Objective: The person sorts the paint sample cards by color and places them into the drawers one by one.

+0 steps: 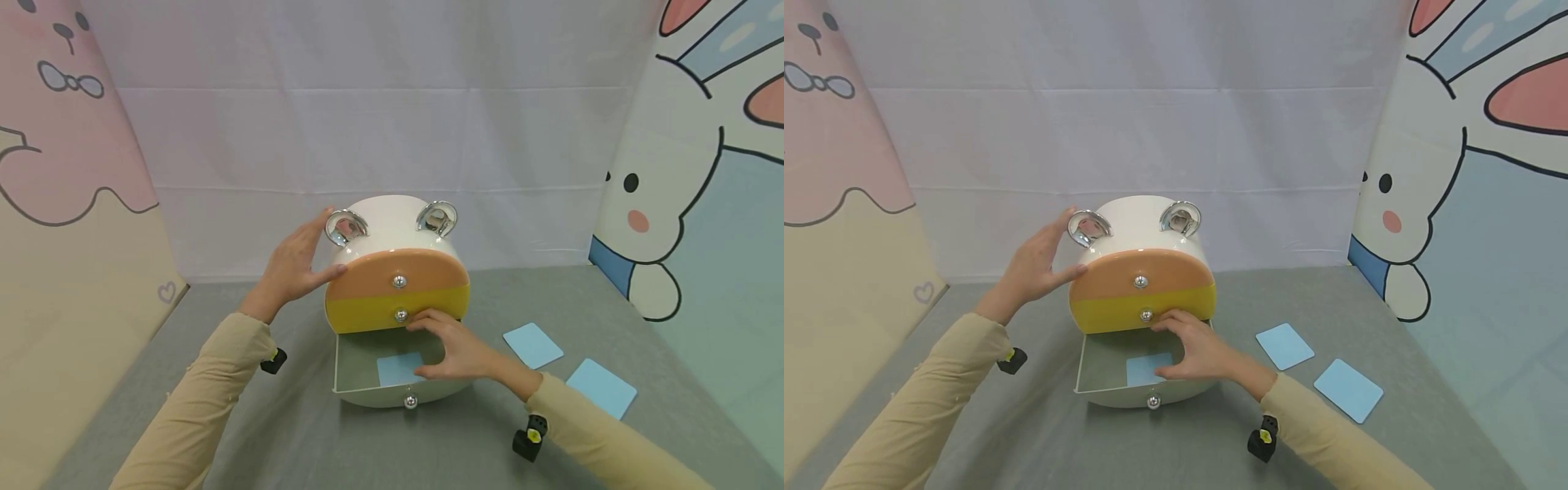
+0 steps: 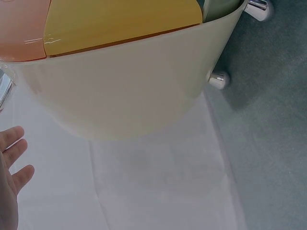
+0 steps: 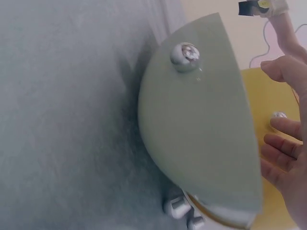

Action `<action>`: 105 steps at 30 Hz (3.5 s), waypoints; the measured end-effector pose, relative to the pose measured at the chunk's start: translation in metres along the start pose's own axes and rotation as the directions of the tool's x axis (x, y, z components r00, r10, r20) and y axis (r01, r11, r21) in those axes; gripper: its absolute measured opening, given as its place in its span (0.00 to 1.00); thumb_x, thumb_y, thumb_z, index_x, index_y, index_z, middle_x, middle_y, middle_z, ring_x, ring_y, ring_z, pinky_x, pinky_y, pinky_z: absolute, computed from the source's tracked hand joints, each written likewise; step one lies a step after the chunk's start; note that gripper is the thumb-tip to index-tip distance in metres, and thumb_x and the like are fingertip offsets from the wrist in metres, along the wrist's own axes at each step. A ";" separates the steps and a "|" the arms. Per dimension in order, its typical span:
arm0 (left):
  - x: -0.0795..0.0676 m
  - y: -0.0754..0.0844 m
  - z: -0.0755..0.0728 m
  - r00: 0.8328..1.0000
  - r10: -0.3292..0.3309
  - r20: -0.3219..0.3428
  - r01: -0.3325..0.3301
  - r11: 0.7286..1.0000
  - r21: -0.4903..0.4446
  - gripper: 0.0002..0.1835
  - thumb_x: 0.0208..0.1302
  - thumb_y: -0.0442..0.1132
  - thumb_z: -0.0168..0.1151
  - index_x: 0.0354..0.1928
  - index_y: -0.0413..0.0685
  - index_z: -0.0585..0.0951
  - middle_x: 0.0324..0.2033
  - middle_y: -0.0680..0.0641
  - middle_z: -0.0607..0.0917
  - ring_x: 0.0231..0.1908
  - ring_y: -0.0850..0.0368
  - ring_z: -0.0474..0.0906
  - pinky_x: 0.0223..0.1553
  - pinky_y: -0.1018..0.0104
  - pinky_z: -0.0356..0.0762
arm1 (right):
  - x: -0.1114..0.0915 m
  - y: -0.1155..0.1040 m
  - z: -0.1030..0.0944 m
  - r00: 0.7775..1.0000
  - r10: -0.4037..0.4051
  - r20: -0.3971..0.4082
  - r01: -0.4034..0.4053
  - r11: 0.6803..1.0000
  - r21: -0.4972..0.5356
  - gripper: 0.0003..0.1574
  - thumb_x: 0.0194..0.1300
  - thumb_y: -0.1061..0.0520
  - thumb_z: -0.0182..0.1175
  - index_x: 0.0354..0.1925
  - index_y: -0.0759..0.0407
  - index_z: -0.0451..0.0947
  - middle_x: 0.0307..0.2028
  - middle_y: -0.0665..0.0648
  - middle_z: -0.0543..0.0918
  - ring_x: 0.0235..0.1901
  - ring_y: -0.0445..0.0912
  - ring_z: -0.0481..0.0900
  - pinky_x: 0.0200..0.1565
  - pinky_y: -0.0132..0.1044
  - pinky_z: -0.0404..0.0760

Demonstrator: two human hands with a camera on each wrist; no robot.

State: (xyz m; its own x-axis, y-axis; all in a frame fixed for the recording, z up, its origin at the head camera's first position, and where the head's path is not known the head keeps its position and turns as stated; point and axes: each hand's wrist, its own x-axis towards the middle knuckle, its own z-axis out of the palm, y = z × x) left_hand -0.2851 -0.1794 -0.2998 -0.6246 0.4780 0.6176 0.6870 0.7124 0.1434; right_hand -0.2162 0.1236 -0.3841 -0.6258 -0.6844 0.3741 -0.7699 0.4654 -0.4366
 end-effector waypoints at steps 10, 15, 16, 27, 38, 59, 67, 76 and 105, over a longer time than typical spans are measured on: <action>0.000 -0.001 0.000 1.000 -0.003 0.006 0.003 1.000 0.011 0.48 0.54 0.64 0.55 0.71 0.51 0.48 0.66 0.45 0.61 0.60 0.43 0.63 0.58 0.47 0.62 | -0.025 0.013 -0.033 0.997 0.080 -0.020 -0.079 0.996 0.032 0.38 0.47 0.49 0.69 0.54 0.60 0.69 0.53 0.53 0.69 0.52 0.48 0.68 0.47 0.47 0.74; 0.000 -0.001 0.001 1.000 -0.007 0.011 0.007 1.000 0.013 0.48 0.54 0.64 0.55 0.71 0.51 0.48 0.66 0.45 0.61 0.61 0.44 0.62 0.58 0.48 0.62 | -0.046 0.026 -0.048 0.991 0.121 -0.063 -0.122 0.993 -0.004 0.38 0.48 0.52 0.69 0.56 0.60 0.68 0.54 0.55 0.70 0.52 0.50 0.70 0.46 0.46 0.75; 0.000 -0.001 0.001 1.000 -0.008 0.012 0.008 1.000 0.013 0.48 0.54 0.64 0.56 0.71 0.51 0.48 0.66 0.45 0.61 0.61 0.44 0.62 0.58 0.48 0.62 | -0.051 0.028 -0.050 0.989 0.125 -0.077 -0.126 0.992 -0.010 0.38 0.48 0.52 0.69 0.56 0.61 0.68 0.54 0.56 0.70 0.52 0.51 0.70 0.45 0.46 0.75; 0.000 -0.001 0.001 1.000 -0.006 0.009 0.006 1.000 0.011 0.48 0.54 0.63 0.56 0.71 0.51 0.48 0.66 0.45 0.61 0.61 0.44 0.62 0.58 0.47 0.62 | -0.104 0.072 -0.059 0.941 0.318 -0.119 -0.328 0.942 -0.071 0.39 0.47 0.50 0.69 0.54 0.66 0.67 0.53 0.64 0.69 0.51 0.58 0.68 0.44 0.55 0.74; -0.001 -0.001 0.001 1.000 0.001 -0.003 -0.001 1.000 0.002 0.48 0.54 0.64 0.55 0.71 0.50 0.48 0.66 0.45 0.62 0.60 0.44 0.63 0.58 0.48 0.62 | -0.133 0.100 -0.062 0.880 0.456 -0.134 -0.475 0.860 -0.188 0.46 0.44 0.46 0.69 0.53 0.75 0.68 0.50 0.72 0.70 0.49 0.65 0.69 0.46 0.60 0.70; -0.001 0.001 0.000 1.000 0.002 -0.003 -0.001 1.000 0.001 0.48 0.55 0.67 0.52 0.71 0.50 0.49 0.66 0.46 0.61 0.61 0.44 0.62 0.58 0.48 0.62 | -0.134 0.110 -0.052 0.785 0.605 -0.131 -0.618 0.780 -0.102 0.38 0.42 0.61 0.70 0.47 0.84 0.68 0.41 0.75 0.74 0.41 0.64 0.73 0.40 0.55 0.74; -0.001 0.000 0.001 1.000 0.005 -0.009 -0.005 1.000 0.003 0.48 0.54 0.67 0.51 0.71 0.50 0.49 0.66 0.45 0.61 0.61 0.44 0.62 0.58 0.47 0.62 | -0.132 0.105 -0.057 0.762 0.638 -0.114 -0.628 0.770 0.110 0.26 0.49 0.71 0.61 0.48 0.81 0.69 0.37 0.66 0.75 0.36 0.53 0.72 0.34 0.38 0.76; -0.001 0.000 0.001 1.000 -0.002 -0.006 0.002 1.000 0.002 0.48 0.54 0.67 0.52 0.71 0.51 0.48 0.66 0.45 0.61 0.61 0.44 0.62 0.58 0.48 0.62 | -0.130 0.091 -0.071 0.768 0.640 0.013 -0.610 0.725 0.319 0.20 0.59 0.71 0.49 0.50 0.80 0.68 0.43 0.68 0.75 0.39 0.45 0.73 0.35 0.30 0.76; 0.001 -0.003 0.002 1.000 0.005 0.005 -0.005 1.000 0.006 0.48 0.54 0.63 0.55 0.71 0.50 0.48 0.66 0.46 0.60 0.61 0.44 0.62 0.59 0.48 0.61 | -0.032 0.016 -0.088 0.871 0.491 0.008 -0.465 0.820 0.332 0.19 0.61 0.71 0.49 0.50 0.69 0.73 0.42 0.61 0.77 0.38 0.48 0.71 0.38 0.30 0.75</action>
State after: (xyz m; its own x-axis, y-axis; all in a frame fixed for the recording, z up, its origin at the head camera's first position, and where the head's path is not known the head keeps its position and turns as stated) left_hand -0.2883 -0.1798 -0.3016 -0.6229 0.4843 0.6143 0.6881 0.7129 0.1356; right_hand -0.2197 0.2027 -0.3309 -0.9223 -0.3719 0.1053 -0.2990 0.5137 -0.8042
